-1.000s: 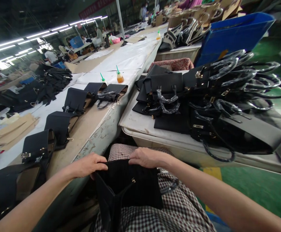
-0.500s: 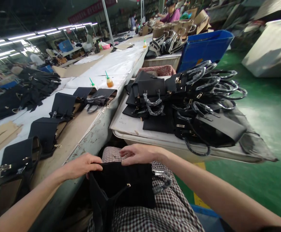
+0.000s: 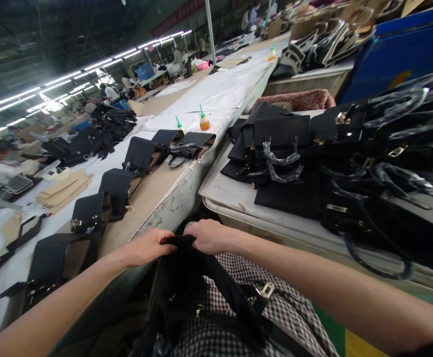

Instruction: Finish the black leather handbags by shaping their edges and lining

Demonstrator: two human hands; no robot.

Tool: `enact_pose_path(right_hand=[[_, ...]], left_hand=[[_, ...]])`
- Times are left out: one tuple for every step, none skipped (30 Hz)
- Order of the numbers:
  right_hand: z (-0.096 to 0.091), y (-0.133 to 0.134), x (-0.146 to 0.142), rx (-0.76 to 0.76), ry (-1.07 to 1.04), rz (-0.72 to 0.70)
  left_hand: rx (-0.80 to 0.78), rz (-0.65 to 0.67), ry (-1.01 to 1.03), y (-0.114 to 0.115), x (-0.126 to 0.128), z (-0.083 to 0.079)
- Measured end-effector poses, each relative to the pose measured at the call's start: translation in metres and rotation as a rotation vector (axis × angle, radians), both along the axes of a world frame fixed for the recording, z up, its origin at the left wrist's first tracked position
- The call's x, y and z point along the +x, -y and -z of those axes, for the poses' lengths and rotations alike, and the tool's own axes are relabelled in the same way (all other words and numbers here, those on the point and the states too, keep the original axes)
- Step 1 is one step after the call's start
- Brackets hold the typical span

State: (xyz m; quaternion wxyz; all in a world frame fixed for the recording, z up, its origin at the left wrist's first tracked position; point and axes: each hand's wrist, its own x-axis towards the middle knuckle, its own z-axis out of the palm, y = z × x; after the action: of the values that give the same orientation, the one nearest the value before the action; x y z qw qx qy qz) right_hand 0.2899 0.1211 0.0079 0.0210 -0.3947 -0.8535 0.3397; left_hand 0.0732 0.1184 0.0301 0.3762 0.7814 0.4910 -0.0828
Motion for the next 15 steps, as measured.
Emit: enact_pose_path(right_hand=[[0.003, -0.001, 0.001, -0.002, -0.010, -0.019], [0.006, -0.001, 0.002, 0.001, -0.013, -0.036], [0.008, -0.001, 0.003, 0.012, -0.006, -0.046], [0.010, -0.001, 0.004, 0.027, 0.012, -0.049], [0.011, -0.002, 0.004, 0.042, 0.029, -0.051], [0.012, -0.002, 0.002, 0.054, 0.040, -0.058], [0.014, -0.002, 0.000, 0.058, 0.044, -0.071], [0.015, -0.001, -0.003, 0.060, 0.042, -0.084], [0.016, -0.001, -0.007, 0.066, 0.040, -0.096], [0.017, 0.000, -0.011, 0.080, 0.044, -0.099], [0.018, 0.001, -0.015, 0.101, 0.057, -0.093], [0.019, 0.002, -0.019, 0.122, 0.078, -0.082], [0.019, 0.003, -0.023, 0.134, 0.095, -0.073], [0.019, 0.003, -0.025, 0.135, 0.106, -0.071], [0.019, 0.003, -0.026, 0.125, 0.110, -0.071]], left_hand=[[0.047, -0.010, -0.009, 0.005, 0.001, 0.000], [0.088, -0.016, -0.017, 0.010, 0.002, 0.000], [0.120, -0.018, -0.023, 0.014, 0.004, -0.001], [0.144, -0.016, -0.028, 0.018, 0.005, -0.002], [0.158, -0.013, -0.032, 0.020, 0.007, -0.003], [0.167, -0.007, -0.036, 0.022, 0.008, -0.004], [0.172, -0.003, -0.039, 0.023, 0.009, -0.004], [0.177, -0.002, -0.042, 0.023, 0.009, -0.003], [0.180, -0.006, -0.046, 0.023, 0.009, -0.002], [0.183, -0.016, -0.050, 0.023, 0.009, 0.000], [0.184, -0.032, -0.057, 0.023, 0.008, 0.003], [0.180, -0.049, -0.066, 0.023, 0.006, 0.005], [0.167, -0.067, -0.075, 0.025, 0.003, 0.006], [0.147, -0.081, -0.084, 0.029, 0.000, 0.007], [0.121, -0.090, -0.091, 0.034, -0.003, 0.007]])
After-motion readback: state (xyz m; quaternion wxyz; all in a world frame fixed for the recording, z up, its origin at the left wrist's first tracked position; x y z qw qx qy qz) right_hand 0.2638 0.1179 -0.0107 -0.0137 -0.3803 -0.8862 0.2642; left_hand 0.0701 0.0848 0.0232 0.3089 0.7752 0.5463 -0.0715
